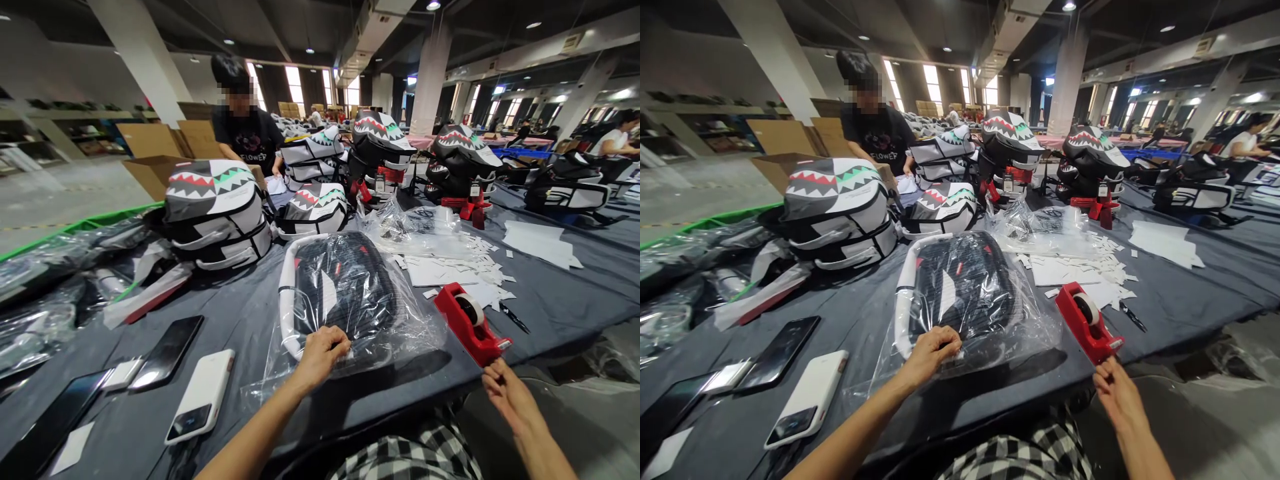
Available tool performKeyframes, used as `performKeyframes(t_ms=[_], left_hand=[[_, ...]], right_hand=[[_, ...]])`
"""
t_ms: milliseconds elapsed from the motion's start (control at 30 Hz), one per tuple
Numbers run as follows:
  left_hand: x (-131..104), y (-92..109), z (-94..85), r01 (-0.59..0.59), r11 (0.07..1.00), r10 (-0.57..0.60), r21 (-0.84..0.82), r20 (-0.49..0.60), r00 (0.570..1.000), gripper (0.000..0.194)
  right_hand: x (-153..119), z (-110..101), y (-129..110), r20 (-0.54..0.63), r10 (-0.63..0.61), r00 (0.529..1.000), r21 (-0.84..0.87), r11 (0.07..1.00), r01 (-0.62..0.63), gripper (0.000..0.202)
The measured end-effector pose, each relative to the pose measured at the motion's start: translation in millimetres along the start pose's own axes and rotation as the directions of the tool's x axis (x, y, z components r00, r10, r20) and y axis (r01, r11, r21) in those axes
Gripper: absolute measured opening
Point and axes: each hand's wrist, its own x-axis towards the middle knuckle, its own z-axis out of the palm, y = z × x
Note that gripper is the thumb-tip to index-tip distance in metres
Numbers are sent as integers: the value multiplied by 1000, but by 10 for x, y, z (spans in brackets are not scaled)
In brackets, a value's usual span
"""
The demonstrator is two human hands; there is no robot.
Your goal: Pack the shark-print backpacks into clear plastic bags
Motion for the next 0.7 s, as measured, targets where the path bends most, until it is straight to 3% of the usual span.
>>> performKeyframes(t_ms=[100, 133, 200, 233, 300, 367, 400, 433, 467, 533, 600, 700], left_hand=[[-12, 31, -8, 18, 1000, -18, 10, 13, 1000, 27], [-14, 37, -8, 20, 1000, -20, 14, 9, 1000, 26], [-17, 42, -5, 16, 1000, -16, 23, -3, 1000, 26], [-18, 43, -3, 12, 1000, -11, 25, -10, 1000, 25], [-20, 45, 1, 3, 1000, -3, 27, -16, 1000, 25], [-23, 50, 3, 4, 1000, -4, 26, -22, 1000, 25], [-24, 55, 4, 3, 1000, -2, 24, -26, 1000, 24], [-24, 59, 4, 0, 1000, 0, 23, -31, 1000, 25], [-24, 64, 5, -3, 1000, 3, 22, -34, 999, 25], [-22, 68, 5, -7, 1000, 8, 26, -34, 999, 24], [-17, 60, 4, -11, 999, 12, 31, -24, 1000, 25], [-4, 29, 2, -25, 999, 25, 35, 1, 1000, 28]], right_hand=[[-302, 543, -88, 310, 140, 940, 23, 988, -155, 60], [-367, 702, -173, 416, 132, 900, -33, 991, -130, 55], [-383, 992, -409, 603, 29, 797, -165, 982, 89, 50], [-334, 1132, -545, 698, -26, 715, -223, 942, 252, 49], [-159, 1422, -804, 874, -50, 482, -264, 786, 560, 46], [42, 1724, -992, 973, 59, 222, -210, 619, 757, 39], [130, 1870, -1047, 984, 129, 123, -174, 540, 823, 34], [206, 2006, -1075, 979, 197, 58, -144, 458, 878, 28], [270, 2124, -1078, 967, 254, 33, -128, 365, 922, 23], [377, 2295, -1032, 945, 321, 65, -134, 196, 971, 15], [470, 2364, -959, 939, 313, 142, -184, 110, 977, 14], [561, 2298, -881, 927, 213, 309, -335, 97, 937, 24]])
